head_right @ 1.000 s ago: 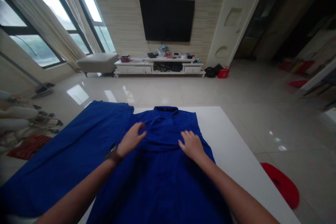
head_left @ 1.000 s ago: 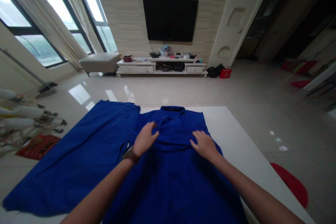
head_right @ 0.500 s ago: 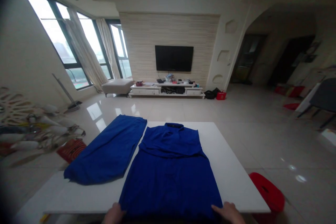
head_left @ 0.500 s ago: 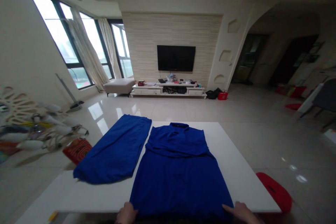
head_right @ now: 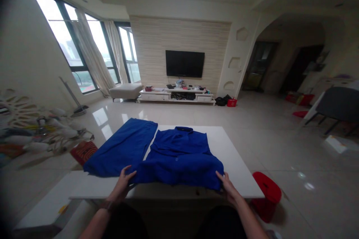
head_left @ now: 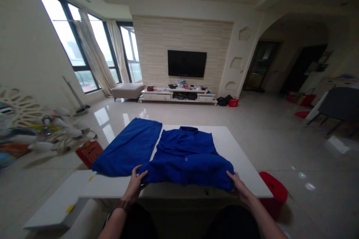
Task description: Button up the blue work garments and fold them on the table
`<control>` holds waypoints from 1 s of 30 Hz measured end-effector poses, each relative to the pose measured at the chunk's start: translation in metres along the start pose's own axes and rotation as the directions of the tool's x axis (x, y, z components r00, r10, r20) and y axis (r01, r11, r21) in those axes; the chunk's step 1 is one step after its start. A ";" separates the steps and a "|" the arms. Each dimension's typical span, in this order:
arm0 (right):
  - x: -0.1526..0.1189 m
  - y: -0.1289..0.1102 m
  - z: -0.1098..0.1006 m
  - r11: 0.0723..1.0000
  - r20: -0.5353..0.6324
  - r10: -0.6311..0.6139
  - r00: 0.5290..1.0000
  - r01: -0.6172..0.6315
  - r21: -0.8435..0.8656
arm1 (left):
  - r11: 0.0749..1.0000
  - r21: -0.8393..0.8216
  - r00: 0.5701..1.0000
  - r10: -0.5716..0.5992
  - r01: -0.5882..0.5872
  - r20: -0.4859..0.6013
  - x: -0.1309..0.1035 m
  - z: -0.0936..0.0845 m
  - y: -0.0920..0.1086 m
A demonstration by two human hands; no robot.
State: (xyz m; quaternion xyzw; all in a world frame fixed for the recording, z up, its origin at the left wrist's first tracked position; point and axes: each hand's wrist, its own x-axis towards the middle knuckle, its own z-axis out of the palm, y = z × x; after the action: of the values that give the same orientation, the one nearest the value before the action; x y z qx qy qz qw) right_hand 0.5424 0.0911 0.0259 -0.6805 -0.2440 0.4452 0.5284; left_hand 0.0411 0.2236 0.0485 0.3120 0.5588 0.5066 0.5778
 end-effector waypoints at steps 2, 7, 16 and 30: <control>-0.015 0.005 -0.001 0.997 -0.042 0.047 0.998 -0.044 0.060 | 0.997 -0.014 0.997 -0.071 0.071 0.038 -0.012 -0.003 -0.005; -0.052 0.006 -0.021 0.996 -0.105 -0.036 0.994 0.044 0.075 | 0.983 0.053 0.974 -0.183 0.177 0.136 -0.050 -0.021 -0.006; -0.130 -0.011 -0.075 0.990 -0.098 0.017 0.995 -0.003 0.144 | 0.945 -0.061 0.947 -0.321 0.320 0.001 -0.108 -0.094 0.025; 0.085 -0.182 0.038 0.964 0.037 -0.034 0.999 0.043 -0.261 | 0.853 -0.443 0.961 -0.243 0.277 0.135 0.097 0.066 0.126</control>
State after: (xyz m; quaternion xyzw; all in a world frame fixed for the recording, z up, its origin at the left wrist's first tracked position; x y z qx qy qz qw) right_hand 0.5758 0.2375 0.1649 -0.7321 -0.3223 0.4097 0.4387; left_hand 0.0617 0.3650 0.1454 0.1072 0.4389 0.5291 0.7182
